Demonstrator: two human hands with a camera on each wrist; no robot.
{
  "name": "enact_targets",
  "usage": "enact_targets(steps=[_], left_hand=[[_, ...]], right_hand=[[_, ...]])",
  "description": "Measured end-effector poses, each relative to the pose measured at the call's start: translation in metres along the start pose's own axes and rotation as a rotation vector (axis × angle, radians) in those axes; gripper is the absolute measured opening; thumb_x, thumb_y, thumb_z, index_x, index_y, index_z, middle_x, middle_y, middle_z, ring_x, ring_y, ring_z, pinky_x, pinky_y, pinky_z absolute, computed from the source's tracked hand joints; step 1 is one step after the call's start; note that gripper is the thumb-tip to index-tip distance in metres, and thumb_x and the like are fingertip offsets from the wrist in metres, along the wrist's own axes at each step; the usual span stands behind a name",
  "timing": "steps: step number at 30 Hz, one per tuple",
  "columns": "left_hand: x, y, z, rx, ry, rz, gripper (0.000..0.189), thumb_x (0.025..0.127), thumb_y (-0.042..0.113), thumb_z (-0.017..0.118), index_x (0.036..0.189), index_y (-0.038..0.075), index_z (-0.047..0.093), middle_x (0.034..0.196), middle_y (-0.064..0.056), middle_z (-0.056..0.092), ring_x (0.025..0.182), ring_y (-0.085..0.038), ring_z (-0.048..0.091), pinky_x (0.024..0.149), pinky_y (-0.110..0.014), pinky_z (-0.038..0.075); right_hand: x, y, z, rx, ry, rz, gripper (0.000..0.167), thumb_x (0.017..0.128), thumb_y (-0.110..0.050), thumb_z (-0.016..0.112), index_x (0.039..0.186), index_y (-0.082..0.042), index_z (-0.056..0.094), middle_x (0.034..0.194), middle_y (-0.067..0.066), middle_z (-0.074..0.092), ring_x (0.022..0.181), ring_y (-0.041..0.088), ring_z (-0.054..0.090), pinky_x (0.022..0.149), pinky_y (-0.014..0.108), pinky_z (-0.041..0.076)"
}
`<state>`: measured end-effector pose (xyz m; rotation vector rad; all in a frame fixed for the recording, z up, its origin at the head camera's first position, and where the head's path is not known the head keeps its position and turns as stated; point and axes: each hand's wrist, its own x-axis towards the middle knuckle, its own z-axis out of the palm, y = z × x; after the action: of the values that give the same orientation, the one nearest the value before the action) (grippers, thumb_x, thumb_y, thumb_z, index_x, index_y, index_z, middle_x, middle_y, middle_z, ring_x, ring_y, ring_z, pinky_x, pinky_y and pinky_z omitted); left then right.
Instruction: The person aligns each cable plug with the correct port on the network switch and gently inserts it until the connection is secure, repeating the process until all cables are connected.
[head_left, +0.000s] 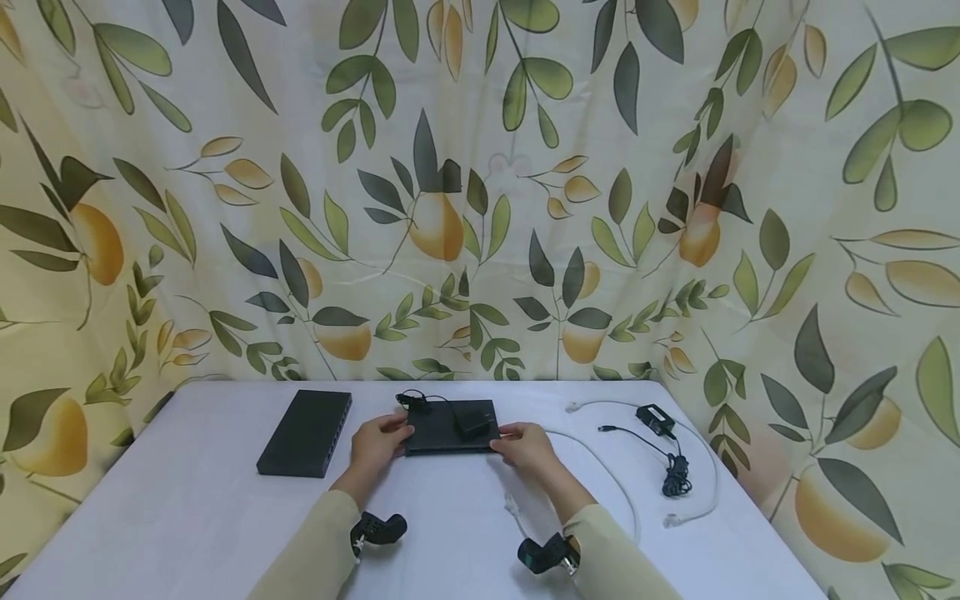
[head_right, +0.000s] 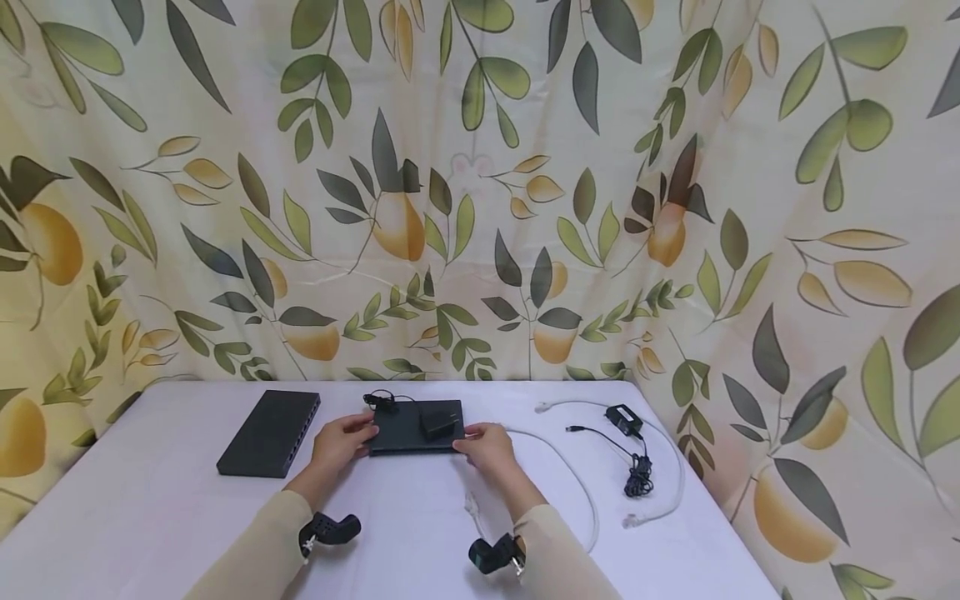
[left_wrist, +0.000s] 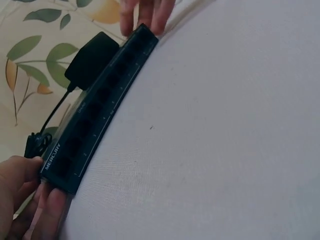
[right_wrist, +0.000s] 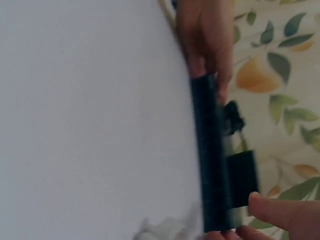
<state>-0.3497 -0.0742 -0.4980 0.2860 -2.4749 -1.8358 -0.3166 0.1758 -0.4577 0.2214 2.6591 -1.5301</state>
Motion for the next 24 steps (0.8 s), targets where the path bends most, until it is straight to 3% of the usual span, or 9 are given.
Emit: enact_targets(steps=[5,12,17,24], left_hand=[[-0.002,0.001,0.001,0.012,-0.011,0.022,0.035,0.089,0.014,0.073,0.124,0.008,0.068,0.116,-0.014,0.069,0.103,-0.027,0.066,0.075,-0.028,0.059],[-0.002,-0.001,0.000,0.002,-0.010,-0.018,0.036,0.089,0.015,0.073,0.125,0.011,0.068,0.118,-0.013,0.067,0.105,-0.026,0.065,0.076,-0.028,0.059],[-0.001,-0.003,-0.001,0.002,-0.020,-0.006,0.037,0.089,0.015,0.072,0.125,0.011,0.068,0.119,-0.014,0.067,0.106,-0.027,0.065,0.076,-0.028,0.059],[-0.001,-0.001,0.000,0.011,-0.016,-0.008,0.036,0.090,0.016,0.072,0.126,0.011,0.068,0.119,-0.013,0.067,0.105,-0.026,0.065,0.076,-0.028,0.059]], right_hand=[[-0.026,-0.006,-0.020,-0.020,-0.038,-0.018,0.039,0.087,-0.014,0.074,0.118,0.009,0.065,0.100,0.015,0.072,0.083,0.022,0.071,0.076,0.034,0.059],[-0.055,0.019,-0.029,-0.061,-0.112,0.086,0.040,0.087,-0.024,0.075,0.114,0.005,0.068,0.089,0.007,0.073,0.074,0.015,0.069,0.070,0.029,0.059],[-0.069,0.031,-0.027,-0.048,-0.107,0.081,0.036,0.083,-0.017,0.079,0.109,0.005,0.069,0.081,0.005,0.071,0.066,0.014,0.068,0.063,0.029,0.059],[-0.077,0.034,-0.018,-0.107,-0.055,0.014,0.022,0.076,-0.013,0.083,0.092,-0.001,0.073,0.072,0.001,0.070,0.059,0.010,0.065,0.056,0.025,0.057]])
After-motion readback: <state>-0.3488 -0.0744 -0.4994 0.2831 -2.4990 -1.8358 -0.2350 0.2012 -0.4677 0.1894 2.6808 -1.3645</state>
